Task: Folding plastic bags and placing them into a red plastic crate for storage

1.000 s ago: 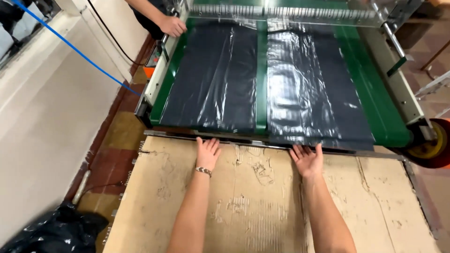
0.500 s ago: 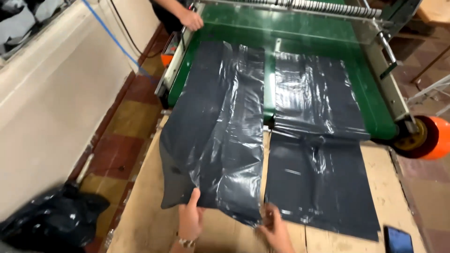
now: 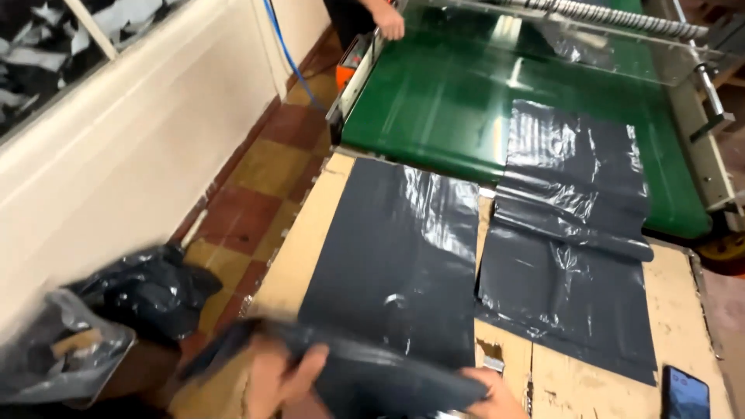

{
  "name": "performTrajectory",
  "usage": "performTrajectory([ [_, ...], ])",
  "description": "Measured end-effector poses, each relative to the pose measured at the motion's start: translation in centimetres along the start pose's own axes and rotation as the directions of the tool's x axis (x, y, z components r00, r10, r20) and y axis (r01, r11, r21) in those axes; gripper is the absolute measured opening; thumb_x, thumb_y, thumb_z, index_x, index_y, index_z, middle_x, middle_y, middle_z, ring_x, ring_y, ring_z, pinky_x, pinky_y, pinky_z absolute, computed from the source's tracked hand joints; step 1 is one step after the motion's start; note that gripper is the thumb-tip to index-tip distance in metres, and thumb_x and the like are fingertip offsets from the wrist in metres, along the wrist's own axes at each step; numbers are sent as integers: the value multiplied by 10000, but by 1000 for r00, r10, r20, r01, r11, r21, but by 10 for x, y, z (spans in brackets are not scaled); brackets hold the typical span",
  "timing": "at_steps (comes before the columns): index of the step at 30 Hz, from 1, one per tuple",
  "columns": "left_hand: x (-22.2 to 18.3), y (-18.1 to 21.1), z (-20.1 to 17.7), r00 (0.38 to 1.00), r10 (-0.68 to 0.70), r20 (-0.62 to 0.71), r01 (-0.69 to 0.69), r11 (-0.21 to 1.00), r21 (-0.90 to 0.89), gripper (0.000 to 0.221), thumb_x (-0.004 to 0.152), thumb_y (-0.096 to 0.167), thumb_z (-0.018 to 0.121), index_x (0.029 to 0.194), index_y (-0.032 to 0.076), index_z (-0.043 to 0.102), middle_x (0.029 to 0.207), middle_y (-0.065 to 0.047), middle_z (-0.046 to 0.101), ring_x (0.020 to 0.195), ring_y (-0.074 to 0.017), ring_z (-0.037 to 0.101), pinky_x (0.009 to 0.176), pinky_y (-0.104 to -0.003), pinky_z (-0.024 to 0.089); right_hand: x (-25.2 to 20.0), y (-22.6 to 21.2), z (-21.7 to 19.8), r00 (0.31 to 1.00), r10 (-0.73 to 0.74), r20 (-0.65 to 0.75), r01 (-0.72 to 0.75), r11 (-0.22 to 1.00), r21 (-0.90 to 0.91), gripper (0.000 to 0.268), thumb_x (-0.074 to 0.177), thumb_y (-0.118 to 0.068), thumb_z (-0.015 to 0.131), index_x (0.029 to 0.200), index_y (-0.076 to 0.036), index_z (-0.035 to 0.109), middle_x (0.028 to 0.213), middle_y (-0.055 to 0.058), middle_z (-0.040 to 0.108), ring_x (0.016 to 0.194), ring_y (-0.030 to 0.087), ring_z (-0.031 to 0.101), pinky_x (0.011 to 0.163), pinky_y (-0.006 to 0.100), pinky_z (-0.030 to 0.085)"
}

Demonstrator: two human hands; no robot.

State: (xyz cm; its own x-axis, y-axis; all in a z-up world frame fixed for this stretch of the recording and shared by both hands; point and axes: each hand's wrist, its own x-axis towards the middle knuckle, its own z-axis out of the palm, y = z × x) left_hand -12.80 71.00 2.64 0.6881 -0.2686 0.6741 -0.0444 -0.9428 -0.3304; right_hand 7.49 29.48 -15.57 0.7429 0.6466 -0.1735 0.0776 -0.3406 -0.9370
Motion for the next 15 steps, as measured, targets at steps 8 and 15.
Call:
performTrajectory([
  [8, 141, -23, 201, 707, -258, 658, 698, 400, -593, 535, 1023, 437, 444, 1411, 82, 543, 1381, -72, 616, 1291, -238, 571, 971, -420, 495, 114, -24, -43, 807, 452, -379, -246, 842, 480, 339, 844, -141, 765, 1140, 19, 728, 1015, 129, 745, 844, 240, 670, 766, 365, 524],
  [15, -45, 33, 279, 388, -352, 852, 744, 665, -64, 497, 875, 595, 698, 1125, 166, 690, 1077, -69, 694, 1060, -289, 689, 829, -440, 565, 175, 122, -47, 736, 529, -422, -400, 843, 360, 292, 840, -172, 823, 1083, -29, 749, 829, 180, 715, 690, 290, 700, 526, 471, 578],
])
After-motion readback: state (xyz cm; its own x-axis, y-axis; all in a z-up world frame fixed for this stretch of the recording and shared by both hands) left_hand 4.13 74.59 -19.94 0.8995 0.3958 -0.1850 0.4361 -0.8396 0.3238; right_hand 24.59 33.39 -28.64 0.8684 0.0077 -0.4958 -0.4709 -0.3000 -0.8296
